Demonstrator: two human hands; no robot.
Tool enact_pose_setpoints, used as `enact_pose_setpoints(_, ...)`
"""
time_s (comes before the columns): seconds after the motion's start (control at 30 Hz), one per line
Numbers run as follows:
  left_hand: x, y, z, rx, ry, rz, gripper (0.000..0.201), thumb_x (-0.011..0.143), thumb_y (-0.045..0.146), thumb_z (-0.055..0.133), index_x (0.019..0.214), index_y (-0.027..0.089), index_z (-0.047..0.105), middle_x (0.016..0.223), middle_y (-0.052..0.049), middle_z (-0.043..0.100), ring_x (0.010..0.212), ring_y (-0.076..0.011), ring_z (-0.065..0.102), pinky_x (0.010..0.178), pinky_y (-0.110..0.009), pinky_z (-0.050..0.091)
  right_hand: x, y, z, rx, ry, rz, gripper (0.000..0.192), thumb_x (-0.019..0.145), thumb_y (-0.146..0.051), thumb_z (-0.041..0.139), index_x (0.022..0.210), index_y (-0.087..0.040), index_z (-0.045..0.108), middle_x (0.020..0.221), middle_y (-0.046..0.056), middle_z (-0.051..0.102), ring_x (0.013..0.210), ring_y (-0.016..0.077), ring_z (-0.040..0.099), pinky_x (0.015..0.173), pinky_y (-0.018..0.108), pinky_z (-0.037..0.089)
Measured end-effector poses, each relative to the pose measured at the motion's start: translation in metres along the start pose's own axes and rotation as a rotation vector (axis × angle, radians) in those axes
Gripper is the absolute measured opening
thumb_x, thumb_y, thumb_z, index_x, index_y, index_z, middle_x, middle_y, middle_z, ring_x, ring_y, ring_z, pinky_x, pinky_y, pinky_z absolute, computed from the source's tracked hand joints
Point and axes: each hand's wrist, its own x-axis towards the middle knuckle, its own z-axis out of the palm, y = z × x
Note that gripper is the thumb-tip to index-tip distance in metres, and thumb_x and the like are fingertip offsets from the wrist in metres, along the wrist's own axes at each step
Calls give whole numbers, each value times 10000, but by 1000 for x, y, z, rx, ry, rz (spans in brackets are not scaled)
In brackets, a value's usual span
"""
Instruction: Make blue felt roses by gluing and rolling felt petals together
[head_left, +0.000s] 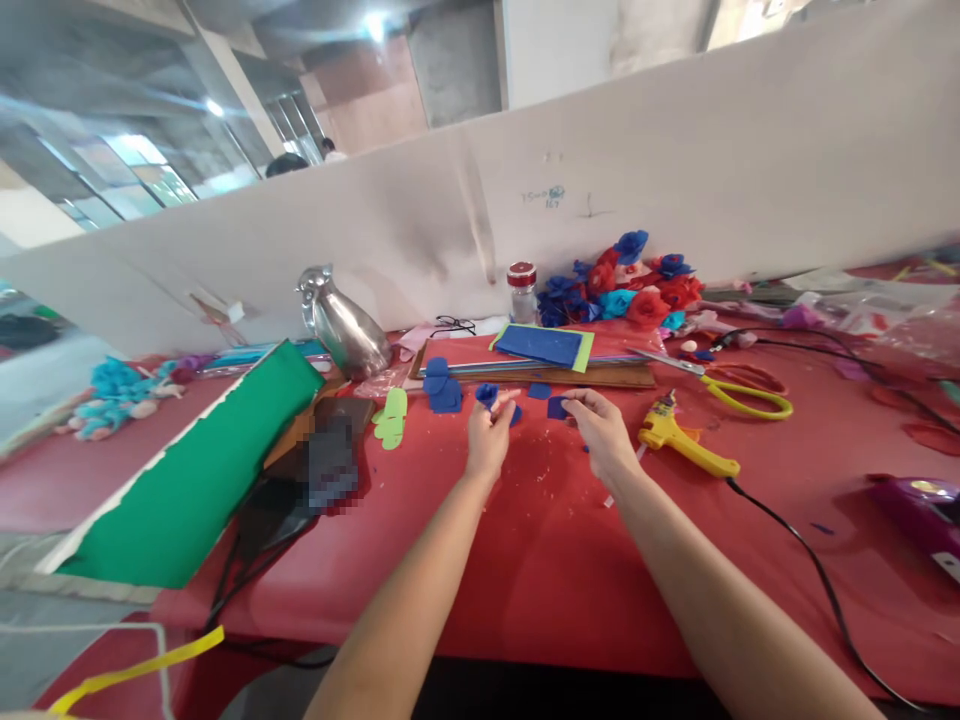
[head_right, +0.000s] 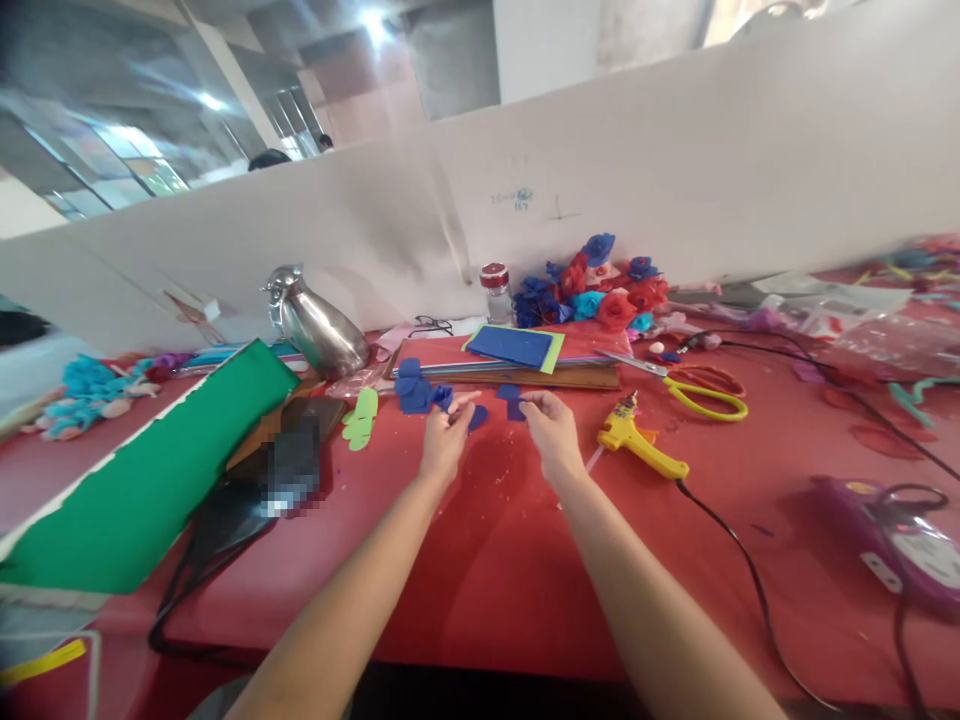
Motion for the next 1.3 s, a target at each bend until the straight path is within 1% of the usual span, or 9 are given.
enact_pose_setpoints(0.17, -14, 7, 6, 107, -34, 206, 220, 849, 334, 561, 874, 202, 735, 950, -69, 731, 921, -195, 651, 889, -323, 466, -2, 3, 1, 37, -55, -40, 270, 571, -411, 675, 732, -204, 610, 654, -4, 628, 582, 129, 521, 578, 273, 406)
enact_pose_setpoints(0.3, -18, 13, 9, 122, -14, 181, 207, 847, 321, 575, 920, 203, 728, 949, -82, 732, 913, -207, 660, 880, -336, 479, -8, 2, 4, -10, -159, -163, 267, 664, -414, 650, 814, -194, 641, 687, 10, 649, 587, 129, 530, 598, 281, 425)
enact_pose_setpoints(0.43, -22, 17, 10, 135, 17, 210, 200, 810, 265, 631, 984, 221, 719, 1004, -99, 711, 955, -224, 643, 907, -354, 466, -15, 2, 4, -168, -252, -329, 257, 750, -358, 601, 952, -200, 616, 751, 29, 674, 648, 158, 583, 663, 306, 461)
enact_pose_setpoints(0.6, -28, 20, 10, 141, 20, 266, 171, 775, 144, 624, 863, 236, 738, 938, -95, 697, 919, -227, 626, 902, -346, 453, -17, 3, 1, -415, -293, -506, 289, 806, -279, 514, 1084, -230, 577, 861, 48, 679, 726, 174, 611, 736, 321, 485)
enact_pose_setpoints(0.8, -34, 13, 10, 82, 113, 214, 83, 753, 187, 646, 764, 230, 716, 866, -77, 681, 887, -216, 600, 881, -330, 445, -17, 7, 2, -498, -350, -590, 320, 798, -235, 482, 1101, -250, 586, 914, 52, 690, 794, 189, 641, 792, 340, 490)
enact_pose_setpoints(0.93, -32, 7, 8, -98, 207, 45, 59, 742, 251, 657, 736, 196, 678, 750, -26, 652, 741, -153, 575, 749, -271, 448, -15, 8, 2, -507, -286, -552, 294, 790, -269, 501, 1062, -242, 609, 822, 36, 688, 748, 190, 641, 733, 316, 480)
enact_pose_setpoints(1.07, -24, 4, -4, -424, 195, -178, 199, 669, 319, 731, 723, 160, 624, 529, 72, 463, 467, -49, 356, 498, -202, 292, -10, 6, -1, -494, -132, -465, 254, 778, -339, 517, 969, -210, 623, 754, 40, 685, 686, 185, 619, 654, 287, 450)
enact_pose_setpoints(1.23, -15, 7, -18, -658, 140, -306, 302, 603, 303, 803, 674, 162, 546, 460, 121, 304, 400, -14, 240, 456, -189, 228, -10, 2, -6, -649, -110, -410, 309, 851, -448, 452, 799, -215, 648, 572, 24, 625, 533, 178, 551, 577, 285, 395)
enact_pose_setpoints(1.3, -14, 9, -18, -716, 100, -338, 284, 625, 268, 797, 670, 165, 537, 445, 128, 267, 386, -12, 218, 449, -185, 226, -10, 5, -7, -724, -127, -460, 301, 862, -414, 447, 813, -224, 674, 614, 43, 649, 572, 201, 569, 603, 311, 406)
